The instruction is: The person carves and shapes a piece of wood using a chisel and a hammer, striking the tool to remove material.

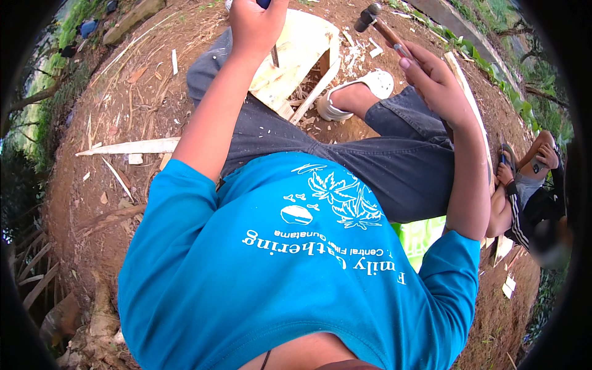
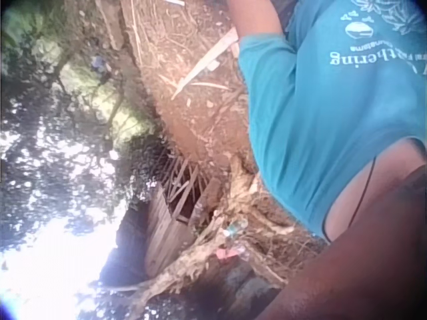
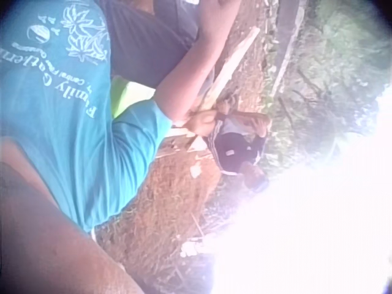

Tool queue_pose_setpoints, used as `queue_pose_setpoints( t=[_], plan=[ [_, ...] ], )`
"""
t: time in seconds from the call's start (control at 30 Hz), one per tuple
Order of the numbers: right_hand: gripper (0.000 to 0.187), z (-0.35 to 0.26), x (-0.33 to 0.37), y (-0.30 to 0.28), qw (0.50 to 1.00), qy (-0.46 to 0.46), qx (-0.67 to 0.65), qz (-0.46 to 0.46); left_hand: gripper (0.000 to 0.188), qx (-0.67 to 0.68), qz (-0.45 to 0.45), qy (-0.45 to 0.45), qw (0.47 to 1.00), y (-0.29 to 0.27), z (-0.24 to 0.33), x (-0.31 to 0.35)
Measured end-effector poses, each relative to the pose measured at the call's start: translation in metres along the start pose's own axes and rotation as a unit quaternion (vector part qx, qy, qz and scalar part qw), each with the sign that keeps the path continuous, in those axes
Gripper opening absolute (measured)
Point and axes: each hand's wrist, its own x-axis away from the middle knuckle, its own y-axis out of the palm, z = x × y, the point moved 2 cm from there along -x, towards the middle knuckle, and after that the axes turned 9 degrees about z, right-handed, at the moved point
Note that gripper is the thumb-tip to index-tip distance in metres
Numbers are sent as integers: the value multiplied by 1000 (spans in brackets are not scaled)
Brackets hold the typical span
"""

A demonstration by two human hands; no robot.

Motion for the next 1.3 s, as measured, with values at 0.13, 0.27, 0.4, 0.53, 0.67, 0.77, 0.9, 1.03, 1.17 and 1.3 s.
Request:
queue_pose_setpoints(
  t=[0.13,0.27,0.4,0.53,0.67,0.77,0.9,1.03,1.17,1.3],
  plan=[
    [50,1,-1,0,1000,11,-6,7,25,153,-71,-241,956,-4,31,-1],
    [49,3,-1,3,1000,12,0,10,23,288,-182,-344,875,-21,25,-5],
    [50,4,-3,4,1000,9,-5,-2,20,382,-193,-318,846,-20,35,-9],
    [50,1,-1,4,1000,15,9,3,20,412,-216,-318,826,-18,37,-8],
    [51,-1,-1,4,999,29,21,1,21,406,-231,-302,831,-13,29,-1],
    [52,0,-3,3,1000,30,7,-1,21,394,-237,-311,832,-13,26,-1],
    [51,-9,-3,6,998,-37,-25,35,21,410,-249,-324,816,-12,20,0],
    [46,-55,-1,5,989,-126,-32,70,18,414,-262,-317,812,-14,15,2],
    [40,-118,1,3,975,-209,-65,43,17,386,-258,-294,836,-16,15,3],
    [28,-184,10,32,949,-273,154,-16,19,381,-240,-280,847,-17,13,1]
  ],
)
